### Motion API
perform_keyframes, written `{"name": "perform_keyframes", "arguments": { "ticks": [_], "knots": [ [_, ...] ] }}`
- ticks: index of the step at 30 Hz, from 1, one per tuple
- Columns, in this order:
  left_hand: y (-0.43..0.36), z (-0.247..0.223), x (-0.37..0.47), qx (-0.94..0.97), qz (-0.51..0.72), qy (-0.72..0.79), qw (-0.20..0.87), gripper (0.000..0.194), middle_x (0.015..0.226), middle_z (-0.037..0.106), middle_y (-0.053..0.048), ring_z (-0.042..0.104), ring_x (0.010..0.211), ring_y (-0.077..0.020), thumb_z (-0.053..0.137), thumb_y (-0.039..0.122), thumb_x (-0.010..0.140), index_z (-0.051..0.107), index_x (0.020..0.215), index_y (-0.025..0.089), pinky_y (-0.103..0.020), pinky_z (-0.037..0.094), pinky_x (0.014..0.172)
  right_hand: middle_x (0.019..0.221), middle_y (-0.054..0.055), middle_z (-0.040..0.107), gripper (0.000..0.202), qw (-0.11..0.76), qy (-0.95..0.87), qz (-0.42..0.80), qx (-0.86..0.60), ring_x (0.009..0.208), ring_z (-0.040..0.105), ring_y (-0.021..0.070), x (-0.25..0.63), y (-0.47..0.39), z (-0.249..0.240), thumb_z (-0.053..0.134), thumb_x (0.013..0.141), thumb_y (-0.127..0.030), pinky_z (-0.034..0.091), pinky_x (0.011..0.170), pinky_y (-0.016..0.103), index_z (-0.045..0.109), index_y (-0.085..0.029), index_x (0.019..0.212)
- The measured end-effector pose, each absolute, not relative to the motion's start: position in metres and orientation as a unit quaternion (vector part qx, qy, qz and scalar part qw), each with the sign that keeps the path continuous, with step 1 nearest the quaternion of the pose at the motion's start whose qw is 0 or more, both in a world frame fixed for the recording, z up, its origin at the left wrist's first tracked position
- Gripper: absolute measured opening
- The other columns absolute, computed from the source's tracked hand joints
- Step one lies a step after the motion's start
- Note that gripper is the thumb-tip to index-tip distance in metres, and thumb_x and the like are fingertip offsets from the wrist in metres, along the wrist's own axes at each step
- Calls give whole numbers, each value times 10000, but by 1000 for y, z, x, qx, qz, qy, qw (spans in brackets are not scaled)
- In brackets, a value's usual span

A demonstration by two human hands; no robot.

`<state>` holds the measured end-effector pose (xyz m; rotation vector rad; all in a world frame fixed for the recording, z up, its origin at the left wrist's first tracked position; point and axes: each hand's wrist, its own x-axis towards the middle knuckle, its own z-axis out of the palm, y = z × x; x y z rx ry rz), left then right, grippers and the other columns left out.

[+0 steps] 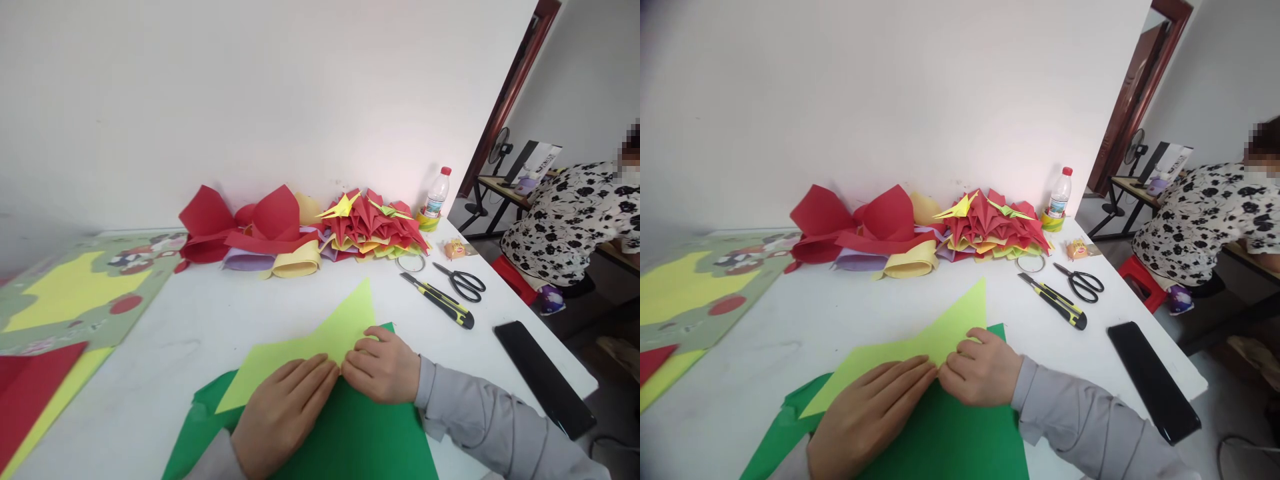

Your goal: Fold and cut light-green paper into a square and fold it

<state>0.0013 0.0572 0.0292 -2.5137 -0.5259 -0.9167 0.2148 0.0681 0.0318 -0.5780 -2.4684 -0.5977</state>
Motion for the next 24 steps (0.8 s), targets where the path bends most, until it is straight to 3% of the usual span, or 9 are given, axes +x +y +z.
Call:
{"name": "perform_keyframes", "arguments": {
  "ticks": [8,13,16,20,24],
  "knots": [
    [75,45,-29,-880,-329,-205,274,223,872,748,-78,704,836,-228,482,18,871,666,947,118,-358,529,740,835,25,732,213,358,-866,-211,-279,775,600,136,237,80,37,446,954,-100,434,744,323,639,-166,895],
    [87,56,-50,-857,-336,-212,327,158,842,743,-86,707,784,-234,550,48,864,662,943,127,-352,534,692,858,35,743,225,354,-846,-212,-336,795,618,138,249,87,35,444,959,-89,412,696,310,652,-172,943],
    [89,57,-57,-859,-329,-211,331,151,837,745,-106,710,764,-243,563,46,860,657,960,108,-362,539,691,792,21,736,184,357,-846,-231,-322,691,600,112,253,89,36,484,987,-161,370,612,288,652,-165,912],
    [91,48,-68,-855,-349,-224,313,203,851,742,-117,699,768,-240,578,70,864,649,1048,116,-366,544,717,531,-33,581,225,346,-841,-282,-307,521,493,100,259,90,36,579,964,-260,270,525,293,609,-159,765],
    [93,36,-83,-867,-324,-252,282,405,906,739,-88,685,806,-221,481,125,913,543,1302,219,-360,534,778,486,-60,461,238,300,-858,-309,-281,465,412,98,261,91,35,596,952,-265,197,502,300,565,-163,739]
  ]
}}
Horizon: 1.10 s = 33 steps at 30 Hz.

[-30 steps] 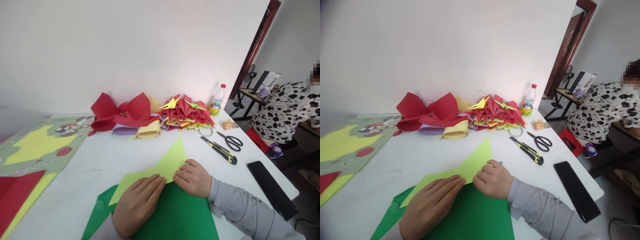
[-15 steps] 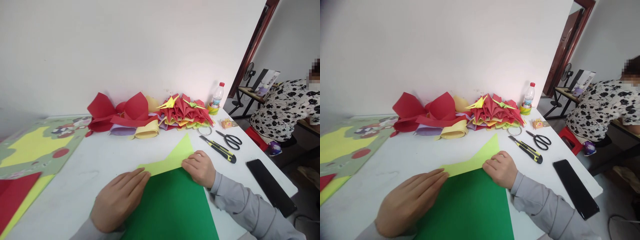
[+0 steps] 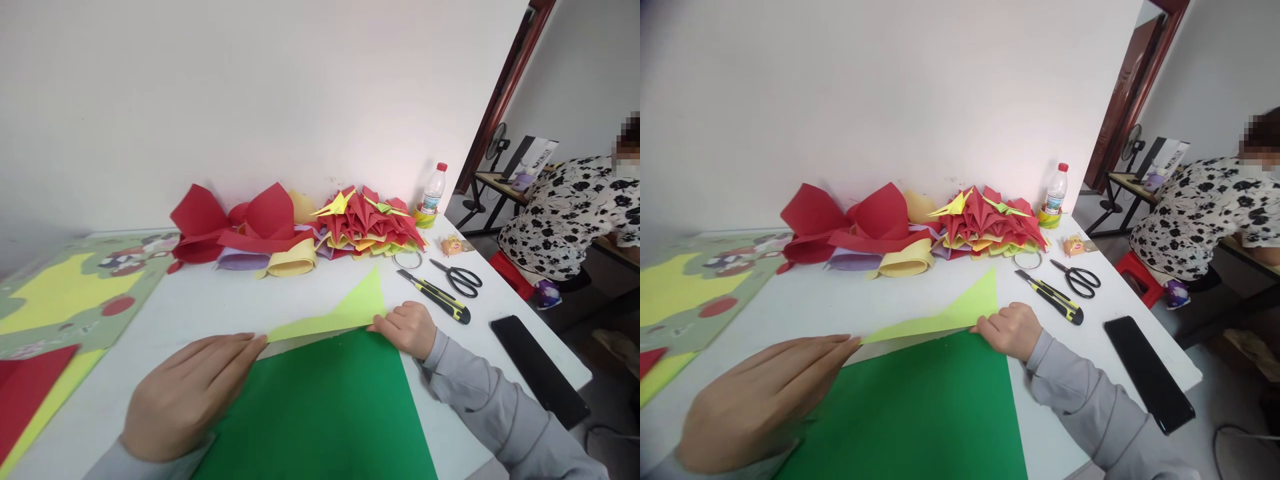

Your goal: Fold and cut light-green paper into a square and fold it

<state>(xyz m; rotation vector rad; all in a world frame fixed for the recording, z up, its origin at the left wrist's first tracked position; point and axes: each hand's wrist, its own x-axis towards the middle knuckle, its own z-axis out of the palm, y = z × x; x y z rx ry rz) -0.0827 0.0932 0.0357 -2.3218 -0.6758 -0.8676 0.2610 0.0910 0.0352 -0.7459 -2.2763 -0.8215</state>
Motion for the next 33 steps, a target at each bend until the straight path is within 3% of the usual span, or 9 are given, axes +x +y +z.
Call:
{"name": "perform_keyframes", "arguments": {
  "ticks": [3,7,10,14,19,26,29,33],
  "knots": [
    [92,34,-90,-878,-297,-273,256,546,942,734,-98,675,835,-227,445,126,919,380,1446,255,-369,533,802,496,-63,444,216,288,-866,-312,-263,455,395,99,259,92,35,588,954,-275,188,493,301,567,-158,773],
    [92,40,-97,-882,-289,-288,237,617,986,721,-116,661,898,-247,376,86,912,280,1497,255,-400,531,835,542,-47,489,55,277,-868,-323,-257,489,433,113,258,93,36,552,940,-129,245,503,299,606,-121,946],
    [98,47,-101,-891,-274,-252,259,552,976,734,-93,671,873,-221,396,97,919,380,1449,252,-356,537,814,552,-37,512,103,268,-870,-322,-261,509,457,117,259,94,35,517,953,-114,275,508,294,619,-123,948],
    [104,59,-103,-905,-252,-181,292,331,890,748,-45,676,798,-160,469,114,921,613,1202,212,-254,537,726,500,-47,485,297,308,-853,-305,-291,471,429,100,262,94,32,517,994,-251,275,494,279,586,-162,720],
    [103,68,-97,-901,-257,-175,303,224,855,748,-50,670,752,-149,463,131,937,655,1043,179,-248,528,661,433,-52,422,511,345,-827,-302,-325,418,351,85,263,93,30,528,982,-369,224,483,286,428,-186,515],
    [94,77,-77,-884,-307,-203,287,245,694,708,6,637,616,-128,447,189,957,662,842,209,-245,513,600,409,-38,439,636,311,-817,-240,-422,410,374,88,267,96,21,421,953,-609,207,491,282,437,-191,474],
    [90,78,-73,-910,-258,-233,227,336,679,693,1,646,633,-145,385,203,963,664,776,225,-264,522,613,513,-4,567,513,321,-750,-217,-536,501,497,116,279,100,22,410,1006,-459,287,552,268,575,-189,601],
    [88,73,-72,-914,-246,-257,193,280,607,626,1,601,562,-157,462,355,949,607,752,220,-290,497,536,841,76,709,254,322,-662,-205,-645,761,615,191,297,105,26,418,975,-241,381,713,295,650,-144,1006]
  ]
}}
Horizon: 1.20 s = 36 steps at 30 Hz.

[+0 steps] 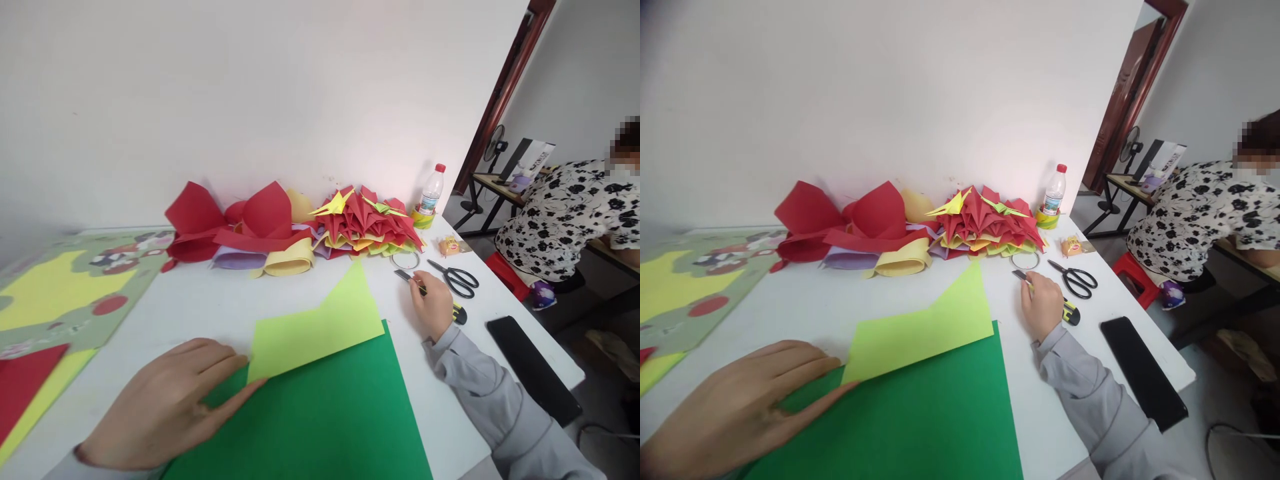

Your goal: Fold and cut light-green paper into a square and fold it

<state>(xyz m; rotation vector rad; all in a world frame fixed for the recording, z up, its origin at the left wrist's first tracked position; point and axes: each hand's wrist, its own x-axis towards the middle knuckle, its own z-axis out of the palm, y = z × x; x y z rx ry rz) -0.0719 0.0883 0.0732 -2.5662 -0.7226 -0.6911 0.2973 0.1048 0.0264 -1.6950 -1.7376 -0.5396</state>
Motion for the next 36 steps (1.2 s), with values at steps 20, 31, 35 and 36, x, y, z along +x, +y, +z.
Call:
{"name": "perform_keyframes", "arguments": {
  "ticks": [20,31,35,36],
  "knots": [
    [120,6,10,-883,-218,-415,23,765,1111,659,-165,620,1009,-329,482,744,795,562,1264,145,-478,515,876,1076,86,621,352,94,-705,-47,-702,952,560,231,303,93,51,550,881,-114,410,788,319,578,-222,1214],
    [119,9,-1,-882,-294,-343,135,643,1003,627,-173,614,871,-318,501,634,853,522,1283,156,-424,534,682,1099,94,617,415,102,-837,-5,-538,963,537,222,301,93,42,531,861,-31,418,835,344,614,-210,1226],
    [128,10,-22,-889,-257,-359,125,670,1031,616,-192,620,885,-320,453,666,856,563,1237,125,-434,534,708,1086,87,624,460,91,-864,30,-494,979,542,215,303,91,48,522,831,6,409,863,345,619,-204,1229],
    [129,10,-26,-891,-243,-364,123,687,1056,613,-206,622,900,-328,446,679,851,575,1226,117,-444,533,719,1087,88,623,457,88,-869,37,-485,982,544,215,303,90,49,521,831,4,410,866,346,621,-202,1226]
  ]
}}
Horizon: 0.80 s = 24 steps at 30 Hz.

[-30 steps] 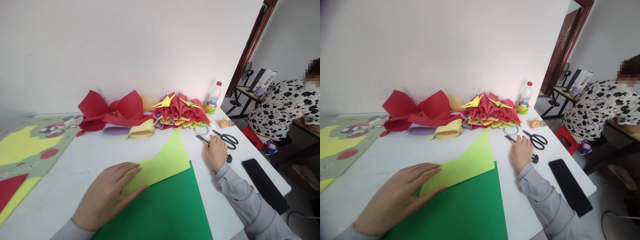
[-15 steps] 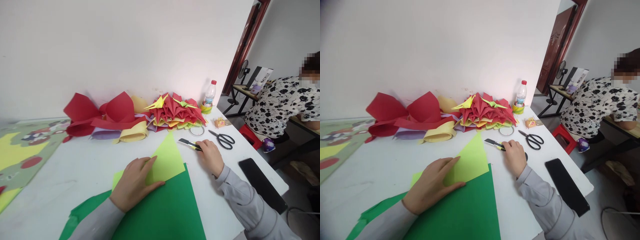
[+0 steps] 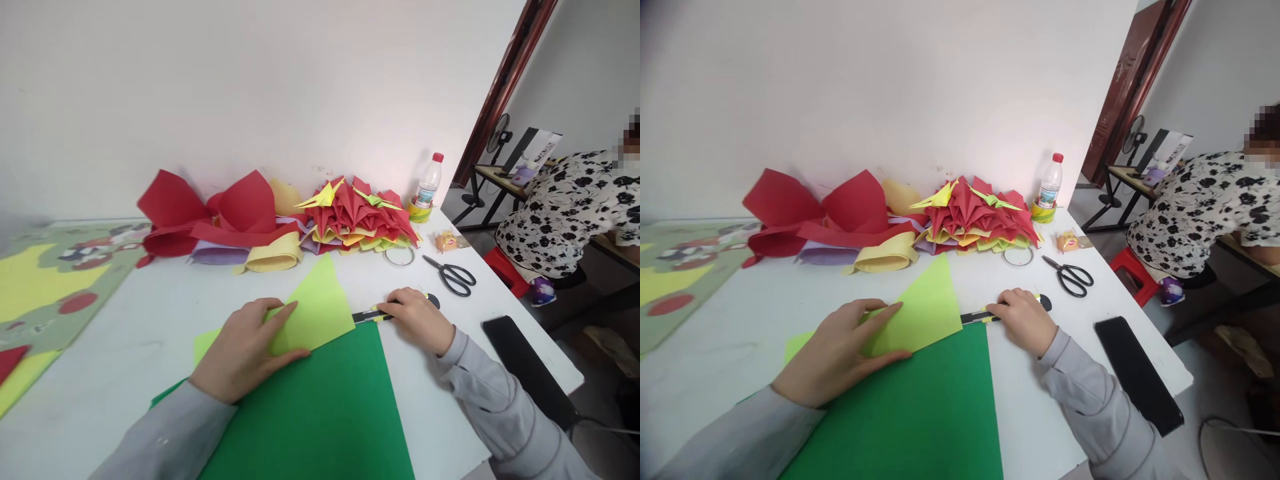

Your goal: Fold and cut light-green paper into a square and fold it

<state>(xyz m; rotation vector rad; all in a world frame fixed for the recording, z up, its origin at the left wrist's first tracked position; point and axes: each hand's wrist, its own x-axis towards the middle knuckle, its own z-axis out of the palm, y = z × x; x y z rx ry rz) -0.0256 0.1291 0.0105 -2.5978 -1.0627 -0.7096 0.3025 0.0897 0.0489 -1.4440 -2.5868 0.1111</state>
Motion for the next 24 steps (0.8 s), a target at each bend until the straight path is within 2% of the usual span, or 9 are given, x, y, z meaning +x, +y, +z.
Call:
{"name": "perform_keyframes", "arguments": {
  "ticks": [3,6,9,12,19,24],
  "knots": [
    [127,11,-26,-893,-207,-384,110,681,1267,560,-235,570,1121,-382,432,681,857,576,1258,150,-500,507,857,1091,95,618,431,81,-879,49,-468,980,548,218,301,87,52,532,836,-17,418,858,349,626,-195,1217],
    [122,9,-13,-913,-145,-374,76,545,1477,450,-119,411,1343,-363,360,598,932,495,1368,301,-564,380,1041,1094,100,613,438,76,-883,49,-461,984,547,218,298,84,54,538,836,-18,424,858,349,618,-192,1229],
    [120,7,-1,-928,-74,-364,26,496,1528,388,-19,342,1402,-321,277,551,972,351,1441,406,-591,293,1101,1100,100,609,442,71,-882,49,-464,984,543,219,296,82,55,523,850,-26,424,865,353,603,-195,1250],
    [122,6,2,-924,-53,-379,-4,486,1549,338,2,296,1428,-298,224,517,989,280,1462,418,-580,257,1122,1087,104,607,436,58,-880,54,-469,955,536,221,294,80,57,513,864,-41,430,843,359,584,-188,1268],
    [122,5,0,-920,-59,-387,-13,511,1553,322,-2,262,1442,-296,183,538,985,302,1460,393,-579,237,1127,1196,114,602,486,38,-882,79,-464,1064,498,240,291,78,62,512,832,-1,406,863,366,552,-161,1288],
    [122,4,1,-918,-60,-393,-10,513,1551,330,-4,259,1442,-301,183,536,986,313,1459,385,-572,229,1134,1210,105,606,499,39,-884,80,-458,1067,495,236,292,79,61,511,828,6,394,871,360,550,-164,1296]
  ]
}}
